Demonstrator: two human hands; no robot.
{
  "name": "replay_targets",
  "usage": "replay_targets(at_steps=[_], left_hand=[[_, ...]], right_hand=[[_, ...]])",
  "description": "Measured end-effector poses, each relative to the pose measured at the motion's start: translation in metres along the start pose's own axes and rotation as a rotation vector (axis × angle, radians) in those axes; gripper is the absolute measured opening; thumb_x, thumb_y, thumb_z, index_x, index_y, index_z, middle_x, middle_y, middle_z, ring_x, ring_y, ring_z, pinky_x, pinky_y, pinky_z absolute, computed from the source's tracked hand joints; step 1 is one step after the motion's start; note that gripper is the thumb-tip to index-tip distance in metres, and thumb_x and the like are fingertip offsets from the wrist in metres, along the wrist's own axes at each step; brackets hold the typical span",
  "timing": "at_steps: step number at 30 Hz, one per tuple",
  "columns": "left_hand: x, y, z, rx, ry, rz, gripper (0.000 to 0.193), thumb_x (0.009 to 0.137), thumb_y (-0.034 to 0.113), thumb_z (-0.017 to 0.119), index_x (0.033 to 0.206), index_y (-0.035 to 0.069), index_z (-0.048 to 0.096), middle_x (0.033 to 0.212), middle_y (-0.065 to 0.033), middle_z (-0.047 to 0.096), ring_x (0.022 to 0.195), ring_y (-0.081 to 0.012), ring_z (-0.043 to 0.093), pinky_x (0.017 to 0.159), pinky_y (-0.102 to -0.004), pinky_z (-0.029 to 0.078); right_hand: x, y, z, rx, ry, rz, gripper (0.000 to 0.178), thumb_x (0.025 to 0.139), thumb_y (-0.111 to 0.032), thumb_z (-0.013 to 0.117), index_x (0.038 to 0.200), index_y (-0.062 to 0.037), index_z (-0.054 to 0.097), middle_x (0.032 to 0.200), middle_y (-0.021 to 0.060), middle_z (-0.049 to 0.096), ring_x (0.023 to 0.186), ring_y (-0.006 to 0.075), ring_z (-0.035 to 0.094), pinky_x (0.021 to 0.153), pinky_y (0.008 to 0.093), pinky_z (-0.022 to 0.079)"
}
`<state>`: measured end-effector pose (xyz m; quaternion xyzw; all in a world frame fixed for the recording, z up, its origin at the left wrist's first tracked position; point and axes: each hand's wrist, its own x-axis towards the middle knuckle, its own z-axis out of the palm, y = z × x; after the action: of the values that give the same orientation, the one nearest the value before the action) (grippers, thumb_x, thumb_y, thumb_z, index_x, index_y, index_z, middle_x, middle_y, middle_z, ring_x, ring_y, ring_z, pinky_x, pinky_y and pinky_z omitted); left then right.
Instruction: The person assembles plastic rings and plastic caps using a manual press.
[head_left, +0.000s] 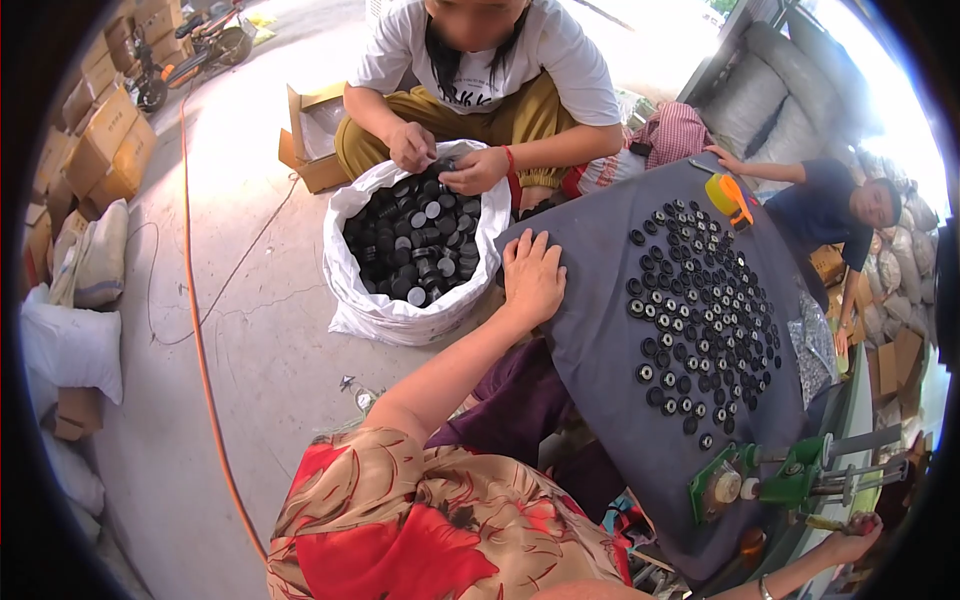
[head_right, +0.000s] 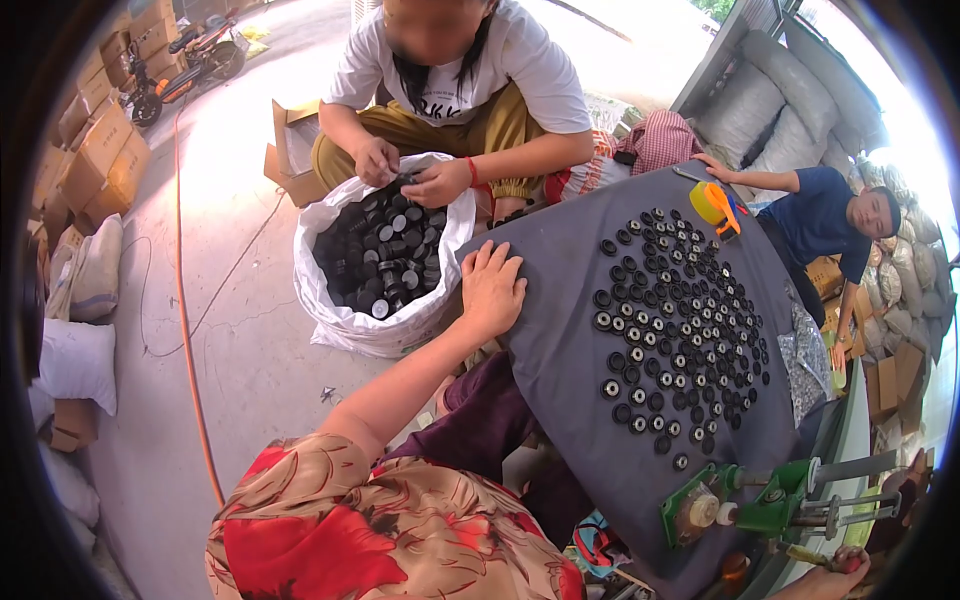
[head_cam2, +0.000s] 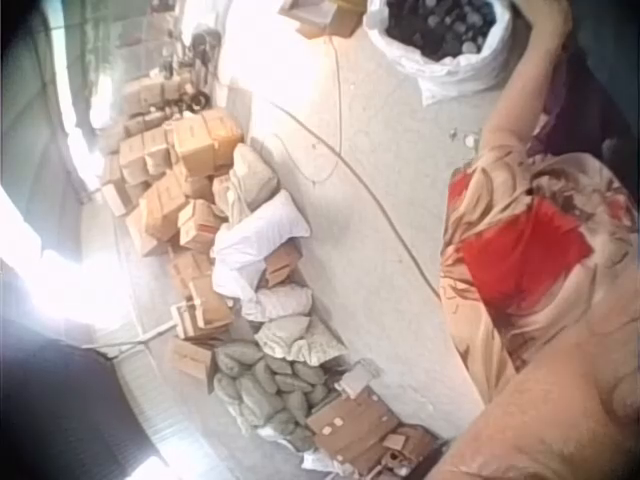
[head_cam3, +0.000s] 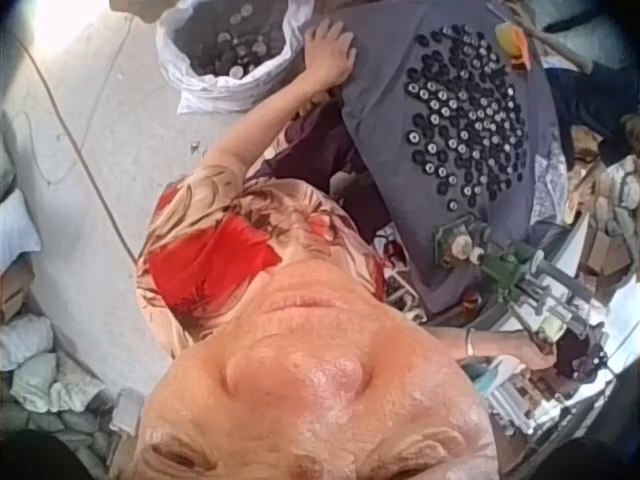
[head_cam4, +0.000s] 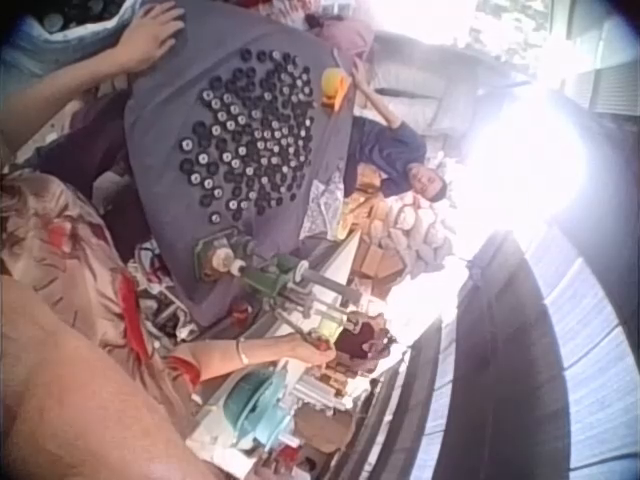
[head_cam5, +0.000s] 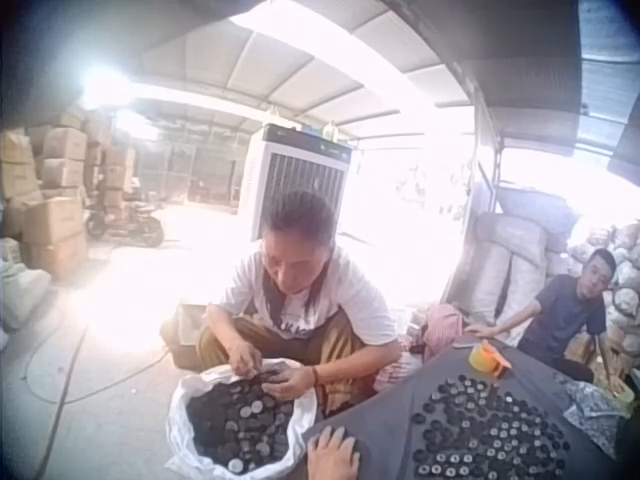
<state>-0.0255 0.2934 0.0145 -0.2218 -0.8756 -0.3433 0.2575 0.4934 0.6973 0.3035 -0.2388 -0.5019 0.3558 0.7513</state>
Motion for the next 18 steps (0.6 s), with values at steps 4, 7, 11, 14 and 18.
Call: replay_targets(at_steps=[4, 7, 11, 14, 18], left_hand=[[-0.001, -0.001, 0.001, -0.007, 0.008, 0.001, 0.035, 0.074, 0.018, 0.067, 0.106, 0.006, 0.06, 0.124, -0.0177, 0.054, 0.122, -0.037, 0.043, 0.102, -0.0485, 0.028], [-0.002, -0.001, 0.0, -0.034, 0.018, 0.012, 0.03, 0.074, 0.017, 0.066, 0.1, 0.003, 0.059, 0.124, -0.0203, 0.053, 0.121, -0.0397, 0.042, 0.101, -0.0503, 0.029], [-0.001, -0.001, 0.001, -0.035, 0.028, 0.019, 0.03, 0.074, 0.017, 0.067, 0.099, 0.003, 0.06, 0.123, -0.0199, 0.053, 0.121, -0.0394, 0.042, 0.101, -0.0501, 0.029], [0.0, -0.001, 0.001, -0.029, 0.028, 0.023, 0.03, 0.074, 0.017, 0.067, 0.1, 0.003, 0.06, 0.123, -0.0195, 0.054, 0.121, -0.0391, 0.043, 0.101, -0.05, 0.029], [0.0, 0.0, 0.003, -0.03, 0.018, 0.017, 0.031, 0.075, 0.018, 0.066, 0.101, 0.003, 0.06, 0.124, -0.0192, 0.054, 0.122, -0.0387, 0.042, 0.102, -0.0496, 0.028]], right_hand=[[0.0, 0.001, 0.0, -0.013, 0.007, 0.003, 0.017, 0.09, -0.02, 0.052, 0.082, -0.0053, 0.054, 0.07, 0.0016, 0.047, 0.058, 0.0123, 0.041, 0.054, 0.023, 0.032], [-0.002, 0.0, 0.003, 0.018, -0.003, 0.02, 0.016, 0.089, -0.02, 0.052, 0.082, -0.0053, 0.054, 0.07, 0.0018, 0.047, 0.058, 0.0126, 0.041, 0.054, 0.0229, 0.032], [0.007, 0.0, -0.006, 0.013, -0.009, 0.048, 0.016, 0.088, -0.019, 0.051, 0.082, -0.0047, 0.054, 0.07, 0.0024, 0.046, 0.059, 0.0133, 0.04, 0.055, 0.0236, 0.033], [0.007, -0.001, -0.005, 0.022, -0.031, 0.065, 0.016, 0.088, -0.019, 0.051, 0.082, -0.0043, 0.054, 0.07, 0.003, 0.046, 0.059, 0.014, 0.04, 0.056, 0.0246, 0.033], [0.011, 0.001, -0.009, 0.024, -0.044, 0.033, 0.017, 0.089, -0.018, 0.049, 0.083, -0.003, 0.054, 0.071, 0.0043, 0.046, 0.061, 0.0153, 0.041, 0.059, 0.0259, 0.036]])
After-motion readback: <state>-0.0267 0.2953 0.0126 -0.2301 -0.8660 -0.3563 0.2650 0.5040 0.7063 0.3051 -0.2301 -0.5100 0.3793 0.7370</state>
